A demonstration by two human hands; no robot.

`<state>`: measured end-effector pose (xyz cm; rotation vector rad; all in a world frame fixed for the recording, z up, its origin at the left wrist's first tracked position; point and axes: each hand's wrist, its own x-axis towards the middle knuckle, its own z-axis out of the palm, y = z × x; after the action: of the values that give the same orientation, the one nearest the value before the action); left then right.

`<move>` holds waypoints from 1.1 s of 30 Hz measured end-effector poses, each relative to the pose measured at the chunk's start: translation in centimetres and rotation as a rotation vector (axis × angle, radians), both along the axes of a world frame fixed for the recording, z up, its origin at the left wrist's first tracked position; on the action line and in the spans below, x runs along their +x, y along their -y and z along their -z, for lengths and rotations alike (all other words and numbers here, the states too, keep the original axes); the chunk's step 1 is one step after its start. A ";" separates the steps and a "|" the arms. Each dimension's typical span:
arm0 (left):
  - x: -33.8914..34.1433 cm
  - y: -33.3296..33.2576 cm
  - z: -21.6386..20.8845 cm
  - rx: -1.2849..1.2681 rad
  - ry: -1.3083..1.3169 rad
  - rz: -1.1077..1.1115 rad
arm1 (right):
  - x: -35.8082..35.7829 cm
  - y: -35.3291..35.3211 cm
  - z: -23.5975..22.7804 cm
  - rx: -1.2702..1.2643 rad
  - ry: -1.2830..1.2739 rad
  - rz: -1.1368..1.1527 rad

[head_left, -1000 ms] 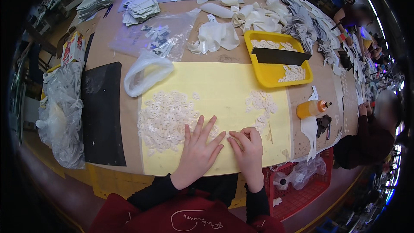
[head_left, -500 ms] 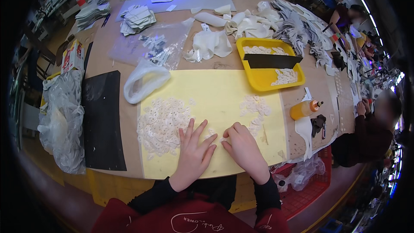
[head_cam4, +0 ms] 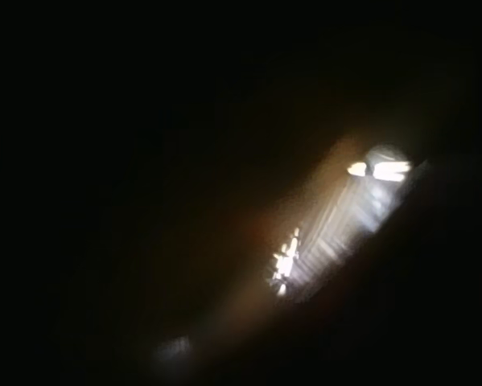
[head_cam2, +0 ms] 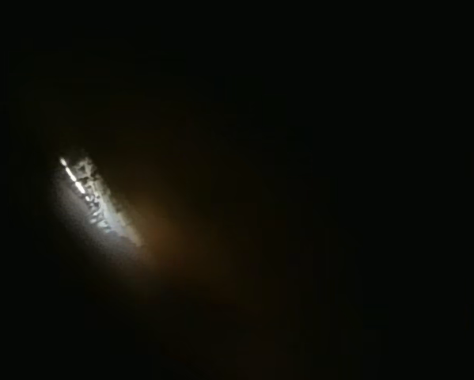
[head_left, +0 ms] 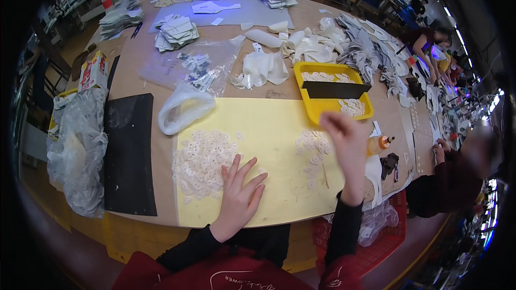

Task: The person repeatedly picks up small white lace pieces from a yellow cutting mat and places them into a yellow tray. The person also occasionally gathers and spreads the lace pieces on the mat. Other workers are visible in the background handling fabric.

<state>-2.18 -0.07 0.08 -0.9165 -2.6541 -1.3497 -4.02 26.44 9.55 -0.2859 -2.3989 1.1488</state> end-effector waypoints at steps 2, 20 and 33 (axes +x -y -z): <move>-0.1 -0.4 0.1 -0.011 -0.019 0.014 | -4.0 -3.7 -2.4 -0.049 -0.149 0.098; 0.1 -0.5 -0.4 -0.005 0.009 0.038 | 5.4 -1.6 7.5 0.261 0.159 0.152; 0.3 -1.1 -0.3 -0.381 -0.077 0.133 | 6.8 7.3 8.0 0.345 0.028 -0.063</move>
<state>-1.87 1.06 0.37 -1.1699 -2.8864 -0.8131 2.82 19.14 1.59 -0.1135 -2.5921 0.7393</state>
